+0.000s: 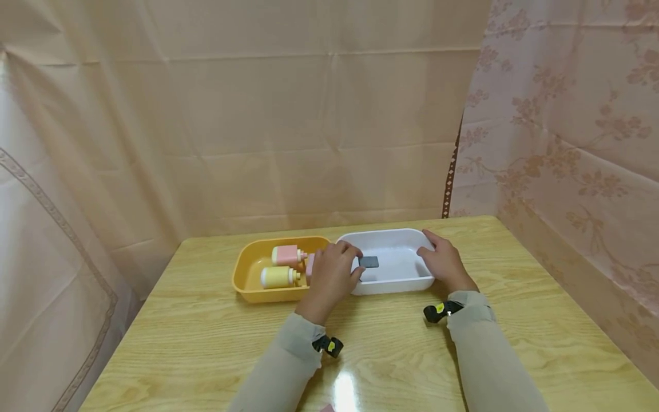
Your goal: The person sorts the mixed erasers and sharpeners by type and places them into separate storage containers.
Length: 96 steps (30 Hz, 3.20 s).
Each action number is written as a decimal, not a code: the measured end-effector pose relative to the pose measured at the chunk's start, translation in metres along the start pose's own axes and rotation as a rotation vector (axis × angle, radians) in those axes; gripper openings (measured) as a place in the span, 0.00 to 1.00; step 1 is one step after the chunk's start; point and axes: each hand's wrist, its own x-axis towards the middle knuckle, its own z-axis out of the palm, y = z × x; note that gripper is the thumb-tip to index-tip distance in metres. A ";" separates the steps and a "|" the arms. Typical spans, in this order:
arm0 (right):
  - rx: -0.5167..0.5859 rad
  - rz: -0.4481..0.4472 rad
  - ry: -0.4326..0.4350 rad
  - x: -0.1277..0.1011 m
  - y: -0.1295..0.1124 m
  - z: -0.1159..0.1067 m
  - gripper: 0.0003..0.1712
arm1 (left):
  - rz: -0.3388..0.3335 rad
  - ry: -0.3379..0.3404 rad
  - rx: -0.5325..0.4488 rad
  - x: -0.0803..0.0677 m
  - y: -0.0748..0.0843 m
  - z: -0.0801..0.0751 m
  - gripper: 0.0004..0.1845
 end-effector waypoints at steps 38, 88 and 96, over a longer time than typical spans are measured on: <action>0.010 0.005 0.003 0.000 0.000 0.000 0.40 | -0.004 -0.047 0.010 -0.001 0.002 0.002 0.14; 0.028 0.029 0.001 0.000 -0.001 0.002 0.40 | 0.079 -0.024 0.022 -0.003 0.007 -0.015 0.10; 0.033 0.040 -0.005 -0.001 -0.001 0.002 0.40 | 0.123 -0.009 0.055 -0.010 0.004 -0.022 0.09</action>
